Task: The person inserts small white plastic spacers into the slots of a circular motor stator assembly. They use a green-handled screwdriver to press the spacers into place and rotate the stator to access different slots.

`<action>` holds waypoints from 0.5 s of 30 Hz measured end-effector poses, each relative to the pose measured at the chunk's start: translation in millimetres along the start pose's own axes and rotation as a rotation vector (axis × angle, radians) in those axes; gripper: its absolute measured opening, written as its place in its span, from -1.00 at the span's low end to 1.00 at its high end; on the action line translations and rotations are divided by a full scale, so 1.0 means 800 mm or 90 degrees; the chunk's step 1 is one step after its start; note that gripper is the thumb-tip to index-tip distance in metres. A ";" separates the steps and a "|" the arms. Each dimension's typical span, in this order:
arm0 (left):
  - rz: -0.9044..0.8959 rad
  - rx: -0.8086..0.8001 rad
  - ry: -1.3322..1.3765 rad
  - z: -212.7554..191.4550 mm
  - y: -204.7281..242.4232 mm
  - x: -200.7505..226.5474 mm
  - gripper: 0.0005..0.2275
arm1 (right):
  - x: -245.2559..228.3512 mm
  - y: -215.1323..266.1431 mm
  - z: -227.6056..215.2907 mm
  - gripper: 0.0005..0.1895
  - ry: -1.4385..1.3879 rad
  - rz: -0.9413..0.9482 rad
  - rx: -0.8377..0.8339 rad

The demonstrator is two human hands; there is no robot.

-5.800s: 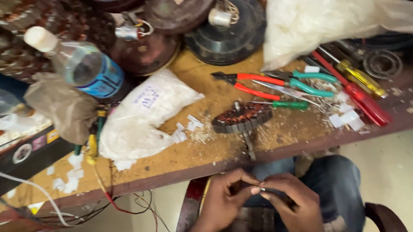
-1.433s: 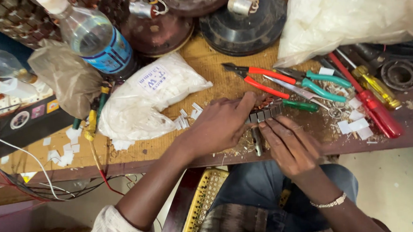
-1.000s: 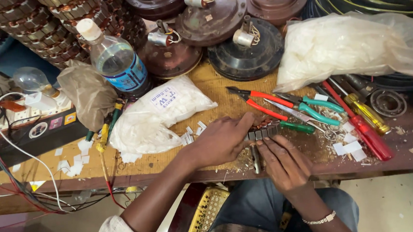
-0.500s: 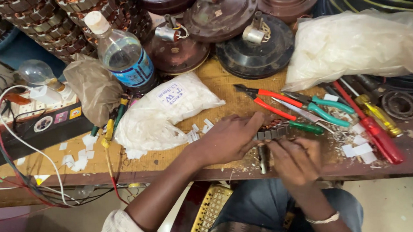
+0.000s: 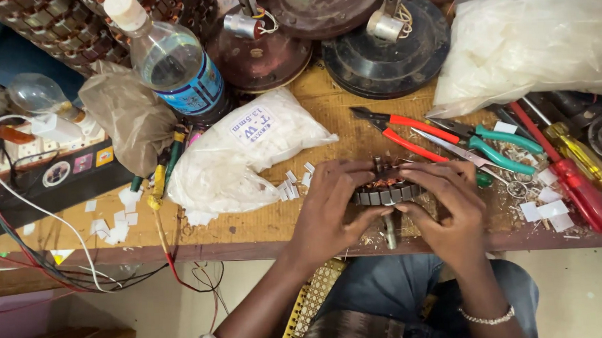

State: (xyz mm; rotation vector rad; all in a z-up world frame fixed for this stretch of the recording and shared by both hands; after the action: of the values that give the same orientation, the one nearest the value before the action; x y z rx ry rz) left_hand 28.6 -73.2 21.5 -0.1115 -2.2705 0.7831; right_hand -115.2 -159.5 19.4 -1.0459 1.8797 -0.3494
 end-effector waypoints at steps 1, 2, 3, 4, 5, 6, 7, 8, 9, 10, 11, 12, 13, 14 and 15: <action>-0.009 0.011 0.006 0.002 0.005 -0.005 -0.55 | 0.001 0.001 -0.001 -0.45 -0.010 0.014 0.000; 0.013 0.014 0.006 0.004 0.008 -0.007 -0.55 | 0.001 0.003 0.000 -0.43 -0.013 0.026 0.000; 0.036 0.018 0.006 0.004 0.009 -0.009 -0.56 | 0.002 0.005 0.000 -0.42 -0.016 0.037 -0.001; 0.061 0.018 0.005 0.005 0.010 -0.010 -0.56 | 0.004 0.006 0.001 -0.40 -0.020 0.050 0.003; 0.074 0.027 -0.007 0.005 0.011 -0.009 -0.58 | 0.005 0.008 0.001 -0.41 -0.017 0.061 0.006; 0.090 0.033 -0.019 0.005 0.010 -0.008 -0.60 | 0.006 0.009 0.001 -0.43 -0.014 0.073 0.013; 0.106 0.040 -0.030 0.005 0.009 -0.005 -0.62 | 0.008 0.009 0.001 -0.44 -0.010 0.085 0.019; 0.106 0.051 -0.033 0.004 0.008 -0.003 -0.63 | 0.006 0.009 0.002 -0.45 -0.006 0.077 0.022; 0.106 0.062 -0.036 0.005 0.007 0.001 -0.64 | 0.004 0.009 0.002 -0.46 -0.002 0.069 0.025; 0.106 0.075 -0.039 0.004 0.006 0.005 -0.66 | 0.002 0.008 0.002 -0.46 0.003 0.061 0.027; 0.100 0.075 -0.038 0.003 0.006 0.007 -0.66 | 0.002 0.009 0.003 -0.47 0.000 0.066 0.027; 0.095 0.077 -0.035 0.003 0.006 0.009 -0.67 | 0.003 0.009 0.002 -0.48 -0.001 0.072 0.028; 0.090 0.078 -0.032 0.003 0.006 0.011 -0.67 | 0.004 0.010 0.001 -0.49 -0.001 0.077 0.028; 0.088 0.080 -0.038 0.003 0.004 0.011 -0.68 | 0.005 0.009 0.000 -0.50 0.000 0.075 0.026; 0.086 0.081 -0.043 0.004 0.003 0.012 -0.69 | 0.005 0.008 0.000 -0.51 0.002 0.074 0.024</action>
State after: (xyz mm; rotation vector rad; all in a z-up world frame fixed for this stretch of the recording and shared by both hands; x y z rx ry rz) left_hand 19.0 -70.0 24.4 -0.1827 -2.2878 1.0140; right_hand -119.5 -158.9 13.4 -0.9079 1.9196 -0.3179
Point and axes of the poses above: each hand's wrist, its own y-axis away from the middle knuckle, its own z-axis out of the palm, x = y × z, the point moved 9 cm from there along -y, towards the middle knuckle, and after that the axes turned 2 degrees about y, right-handed, at the moved point
